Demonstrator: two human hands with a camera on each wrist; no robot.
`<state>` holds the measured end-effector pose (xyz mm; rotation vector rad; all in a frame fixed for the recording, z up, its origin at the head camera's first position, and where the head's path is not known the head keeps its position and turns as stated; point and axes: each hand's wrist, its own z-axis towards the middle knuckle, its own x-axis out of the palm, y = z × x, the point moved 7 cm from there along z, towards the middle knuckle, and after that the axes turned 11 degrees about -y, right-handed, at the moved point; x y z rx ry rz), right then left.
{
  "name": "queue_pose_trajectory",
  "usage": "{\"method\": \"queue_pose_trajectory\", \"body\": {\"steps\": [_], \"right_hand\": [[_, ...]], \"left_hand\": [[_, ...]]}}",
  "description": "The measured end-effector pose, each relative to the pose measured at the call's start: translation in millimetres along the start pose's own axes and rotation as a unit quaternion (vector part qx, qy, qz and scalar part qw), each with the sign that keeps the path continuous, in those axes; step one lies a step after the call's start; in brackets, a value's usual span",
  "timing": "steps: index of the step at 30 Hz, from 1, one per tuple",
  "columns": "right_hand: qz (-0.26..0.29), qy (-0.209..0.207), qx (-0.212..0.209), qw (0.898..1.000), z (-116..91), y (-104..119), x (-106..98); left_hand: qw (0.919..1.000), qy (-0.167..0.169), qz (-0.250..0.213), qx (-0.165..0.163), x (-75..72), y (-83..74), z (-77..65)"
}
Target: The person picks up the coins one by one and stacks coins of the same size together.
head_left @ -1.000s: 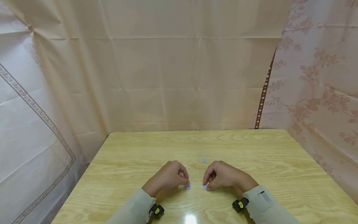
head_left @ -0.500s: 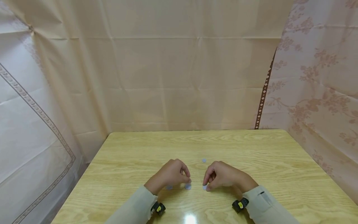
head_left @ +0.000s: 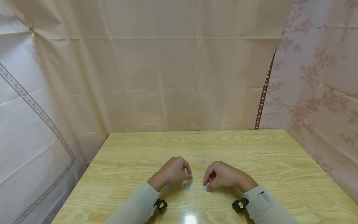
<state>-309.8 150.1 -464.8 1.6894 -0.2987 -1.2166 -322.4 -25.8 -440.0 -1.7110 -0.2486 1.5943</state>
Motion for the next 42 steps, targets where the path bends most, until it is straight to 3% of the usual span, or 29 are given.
{"method": "queue_pose_trajectory", "body": {"steps": [30,42], "right_hand": [[-0.011,0.002,-0.003,1.0,0,-2,-2],[-0.009,0.004,0.003,1.0,2,-4,-1]], "left_hand": [[0.9985,-0.022,0.034,-0.037,5.8,-0.1,40.4],[0.998,-0.017,0.055,-0.028,13.0,-7.3,58.1]]}}
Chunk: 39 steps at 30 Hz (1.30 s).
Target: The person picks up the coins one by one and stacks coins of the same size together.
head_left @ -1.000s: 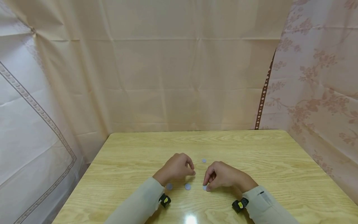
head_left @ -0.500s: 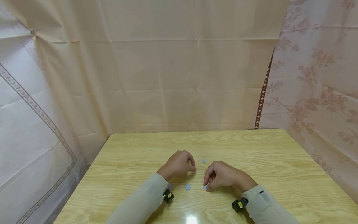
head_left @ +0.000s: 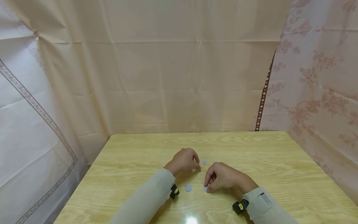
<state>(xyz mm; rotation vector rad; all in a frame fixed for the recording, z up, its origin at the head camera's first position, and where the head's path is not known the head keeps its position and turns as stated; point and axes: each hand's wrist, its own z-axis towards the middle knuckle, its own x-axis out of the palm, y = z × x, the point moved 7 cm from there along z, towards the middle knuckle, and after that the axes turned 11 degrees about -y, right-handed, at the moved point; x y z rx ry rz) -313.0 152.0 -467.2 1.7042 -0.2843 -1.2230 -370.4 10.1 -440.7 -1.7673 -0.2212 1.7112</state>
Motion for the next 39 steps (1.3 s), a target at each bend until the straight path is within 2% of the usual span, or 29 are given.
{"method": "queue_pose_trajectory", "body": {"steps": [8,23,33,39], "right_hand": [[-0.002,-0.003,-0.002,1.0,-2,3,0],[-0.012,-0.005,-0.015,1.0,-1,5,0],[-0.019,-0.007,-0.014,1.0,1,0,0],[-0.017,-0.008,-0.013,1.0,2,0,0]], "left_hand": [[0.9998,0.008,0.018,0.007,11.3,-9.7,8.0],[0.9987,0.018,0.039,0.029,22.9,-29.3,15.9],[0.9985,0.019,0.042,0.03,25.9,-32.4,16.4],[0.9991,0.018,0.029,0.026,23.7,-28.7,16.5]]}}
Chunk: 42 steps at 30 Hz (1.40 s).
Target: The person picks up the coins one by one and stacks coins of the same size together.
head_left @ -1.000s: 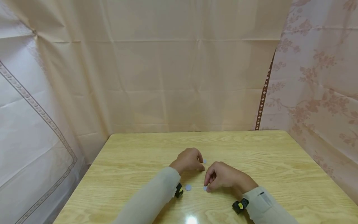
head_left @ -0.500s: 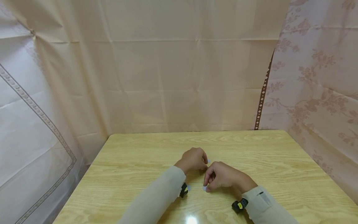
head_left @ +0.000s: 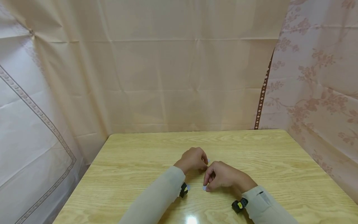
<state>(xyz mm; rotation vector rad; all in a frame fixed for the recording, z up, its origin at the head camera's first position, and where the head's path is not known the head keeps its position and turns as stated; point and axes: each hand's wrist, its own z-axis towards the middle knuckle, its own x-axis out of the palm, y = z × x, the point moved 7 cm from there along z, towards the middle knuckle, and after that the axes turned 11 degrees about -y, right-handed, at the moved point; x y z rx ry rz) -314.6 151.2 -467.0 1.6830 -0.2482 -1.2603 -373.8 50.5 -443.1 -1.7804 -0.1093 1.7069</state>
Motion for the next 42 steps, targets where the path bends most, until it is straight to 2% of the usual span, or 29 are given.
{"method": "queue_pose_trajectory", "body": {"steps": [10,15,20,26,42], "right_hand": [[0.004,-0.002,0.007,1.0,-2,2,-1],[0.001,-0.004,0.006,1.0,-2,4,-1],[0.003,-0.005,0.002,1.0,-3,6,-1],[0.005,-0.004,0.007,1.0,-3,7,-2],[0.015,-0.004,0.008,1.0,-3,5,-1]], "left_hand": [[0.9994,-0.001,-0.019,-0.027,-7.7,14.6,-1.4],[0.9991,-0.004,-0.025,-0.034,-7.0,15.6,1.5],[0.9993,-0.013,-0.008,-0.035,-4.2,12.3,9.6],[0.9994,-0.025,0.012,-0.019,-2.5,2.8,17.0],[0.999,-0.017,0.037,-0.015,2.8,-4.7,21.1]]}}
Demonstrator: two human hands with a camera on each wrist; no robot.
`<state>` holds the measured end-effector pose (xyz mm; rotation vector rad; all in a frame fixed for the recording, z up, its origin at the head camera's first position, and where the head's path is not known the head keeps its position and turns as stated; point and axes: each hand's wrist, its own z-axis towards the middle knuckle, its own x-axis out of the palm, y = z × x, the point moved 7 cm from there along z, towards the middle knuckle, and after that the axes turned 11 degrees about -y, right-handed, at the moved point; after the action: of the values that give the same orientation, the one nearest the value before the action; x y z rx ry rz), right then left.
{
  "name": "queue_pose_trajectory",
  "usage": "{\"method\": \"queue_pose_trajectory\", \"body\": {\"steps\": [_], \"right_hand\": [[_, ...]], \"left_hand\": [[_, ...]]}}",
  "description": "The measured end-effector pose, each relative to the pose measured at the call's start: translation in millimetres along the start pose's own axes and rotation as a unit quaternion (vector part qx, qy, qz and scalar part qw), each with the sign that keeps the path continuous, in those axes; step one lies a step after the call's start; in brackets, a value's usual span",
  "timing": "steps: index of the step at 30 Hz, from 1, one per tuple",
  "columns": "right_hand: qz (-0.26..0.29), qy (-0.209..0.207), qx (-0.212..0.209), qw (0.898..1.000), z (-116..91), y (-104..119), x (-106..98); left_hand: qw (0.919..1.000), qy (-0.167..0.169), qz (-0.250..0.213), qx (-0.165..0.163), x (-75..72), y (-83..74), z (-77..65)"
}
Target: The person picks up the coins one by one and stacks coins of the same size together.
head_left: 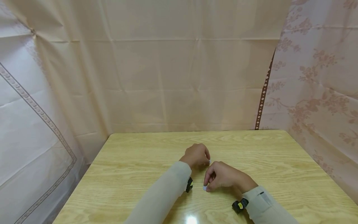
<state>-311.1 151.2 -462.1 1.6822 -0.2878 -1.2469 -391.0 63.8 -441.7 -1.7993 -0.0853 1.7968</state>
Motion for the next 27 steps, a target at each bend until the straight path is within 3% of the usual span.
{"method": "queue_pose_trajectory", "body": {"steps": [11,22,27], "right_hand": [[-0.006,-0.002,0.001,1.0,0,0,0],[-0.019,-0.003,0.001,1.0,0,2,-1],[-0.015,0.0,-0.003,1.0,0,0,0]], "left_hand": [[0.999,0.008,0.032,0.029,-0.4,-1.7,-0.1],[0.9989,-0.014,0.023,0.037,-6.5,12.0,1.4],[0.999,-0.017,-0.005,0.04,-12.4,14.4,-3.1]]}}
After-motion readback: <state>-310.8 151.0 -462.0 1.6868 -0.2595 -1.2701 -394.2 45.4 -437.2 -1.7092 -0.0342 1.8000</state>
